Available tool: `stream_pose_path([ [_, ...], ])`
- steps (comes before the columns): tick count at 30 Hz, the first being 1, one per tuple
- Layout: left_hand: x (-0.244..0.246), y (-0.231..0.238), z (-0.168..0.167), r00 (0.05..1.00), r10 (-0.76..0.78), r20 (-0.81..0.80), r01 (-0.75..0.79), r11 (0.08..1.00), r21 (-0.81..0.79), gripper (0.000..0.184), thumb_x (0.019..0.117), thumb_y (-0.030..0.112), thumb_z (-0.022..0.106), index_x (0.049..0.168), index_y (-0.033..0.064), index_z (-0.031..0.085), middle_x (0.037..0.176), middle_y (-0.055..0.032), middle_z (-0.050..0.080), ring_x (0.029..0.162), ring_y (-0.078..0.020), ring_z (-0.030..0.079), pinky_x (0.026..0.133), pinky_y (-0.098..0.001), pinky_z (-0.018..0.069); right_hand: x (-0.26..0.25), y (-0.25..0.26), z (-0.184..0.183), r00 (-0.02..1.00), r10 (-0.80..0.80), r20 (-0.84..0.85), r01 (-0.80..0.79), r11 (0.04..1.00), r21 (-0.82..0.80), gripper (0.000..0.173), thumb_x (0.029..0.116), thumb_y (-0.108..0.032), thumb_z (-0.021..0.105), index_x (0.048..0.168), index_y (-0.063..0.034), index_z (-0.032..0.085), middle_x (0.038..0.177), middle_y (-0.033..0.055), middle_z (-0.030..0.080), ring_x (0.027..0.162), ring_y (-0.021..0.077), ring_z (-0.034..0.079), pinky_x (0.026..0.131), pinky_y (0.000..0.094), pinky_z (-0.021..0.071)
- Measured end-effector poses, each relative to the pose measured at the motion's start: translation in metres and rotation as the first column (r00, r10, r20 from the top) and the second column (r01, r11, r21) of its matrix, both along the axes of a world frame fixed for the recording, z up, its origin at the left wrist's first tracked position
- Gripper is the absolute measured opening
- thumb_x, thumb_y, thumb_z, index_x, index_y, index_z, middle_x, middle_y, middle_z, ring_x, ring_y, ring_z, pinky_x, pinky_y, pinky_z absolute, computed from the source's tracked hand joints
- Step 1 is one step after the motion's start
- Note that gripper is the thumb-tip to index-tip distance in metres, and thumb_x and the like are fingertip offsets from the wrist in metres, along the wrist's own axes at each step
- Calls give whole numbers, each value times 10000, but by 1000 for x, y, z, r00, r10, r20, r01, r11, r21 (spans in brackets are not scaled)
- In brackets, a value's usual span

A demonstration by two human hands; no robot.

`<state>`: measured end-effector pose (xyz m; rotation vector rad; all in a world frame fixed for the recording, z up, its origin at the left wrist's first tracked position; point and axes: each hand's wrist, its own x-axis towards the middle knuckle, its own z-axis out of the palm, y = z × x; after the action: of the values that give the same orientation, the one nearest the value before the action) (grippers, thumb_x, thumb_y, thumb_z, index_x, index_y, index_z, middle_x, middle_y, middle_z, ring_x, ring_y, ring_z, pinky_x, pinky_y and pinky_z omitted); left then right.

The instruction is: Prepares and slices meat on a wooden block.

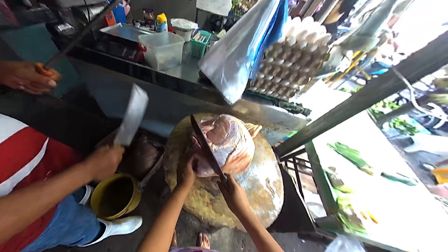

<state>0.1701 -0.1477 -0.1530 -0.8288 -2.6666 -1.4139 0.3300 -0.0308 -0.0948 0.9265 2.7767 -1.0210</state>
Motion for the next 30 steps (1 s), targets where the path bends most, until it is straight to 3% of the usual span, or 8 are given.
stream_pose_path([
  [5,-13,-11,-4,994,22,105,-34,993,113,251,998,26,517,1140,-47,710,1126,-217,708,1070,-328,687,985,-464,533,-1,13,31,976,-40,-213,30,998,-51,412,1041,-349,579,1306,-35,590,764,112,646,644,256,648,661,478,559],
  [10,-10,-10,-17,995,81,51,-93,945,314,203,963,-13,550,1035,-49,737,1007,-177,742,919,-246,720,873,-401,577,-29,12,69,939,60,-340,-55,998,24,409,1053,-379,532,1270,-36,585,738,66,608,611,199,616,623,419,548],
  [17,-2,-20,-11,991,105,81,-119,973,197,202,938,-45,581,1066,-67,735,1037,-215,740,965,-307,728,922,-457,571,-29,9,31,978,61,200,-69,997,37,417,1077,-400,494,1298,-50,547,1038,212,702,991,406,703,865,601,540],
  [20,6,-23,-20,988,135,72,-148,963,226,201,933,-48,579,1060,-69,734,1027,-212,744,962,-298,732,918,-447,575,-22,9,24,972,78,223,-84,996,17,416,1070,-399,511,1293,-51,553,1035,214,698,987,403,698,862,598,535],
  [23,10,-24,-15,988,134,81,-148,968,203,199,946,-40,585,1068,-55,741,1045,-207,745,965,-301,730,924,-449,572,-14,11,32,994,79,72,-79,997,-6,418,1056,-384,547,1287,-37,581,948,200,689,895,385,691,820,588,531],
  [26,8,-21,-10,987,134,83,-146,978,149,242,997,0,522,1068,-25,752,1065,-183,749,1007,-298,725,955,-469,554,-5,6,78,950,93,-299,-81,995,52,393,1027,-327,585,1258,-11,621,783,127,651,675,277,649,666,502,547],
  [28,8,-17,-12,987,153,58,-161,971,175,232,984,-20,533,1030,-20,761,1040,-172,756,991,-292,731,944,-474,560,-4,7,122,752,193,-631,-90,977,192,370,1022,-309,582,1182,19,638,707,47,631,565,141,612,548,365,553],
  [30,9,-16,-15,985,167,46,-173,968,184,238,977,-32,529,1022,-20,762,1033,-169,757,982,-288,732,937,-473,560,-9,12,179,441,283,-851,-81,958,276,343,1041,-359,577,1120,-28,616,728,-11,634,578,57,603,524,279,546],
])
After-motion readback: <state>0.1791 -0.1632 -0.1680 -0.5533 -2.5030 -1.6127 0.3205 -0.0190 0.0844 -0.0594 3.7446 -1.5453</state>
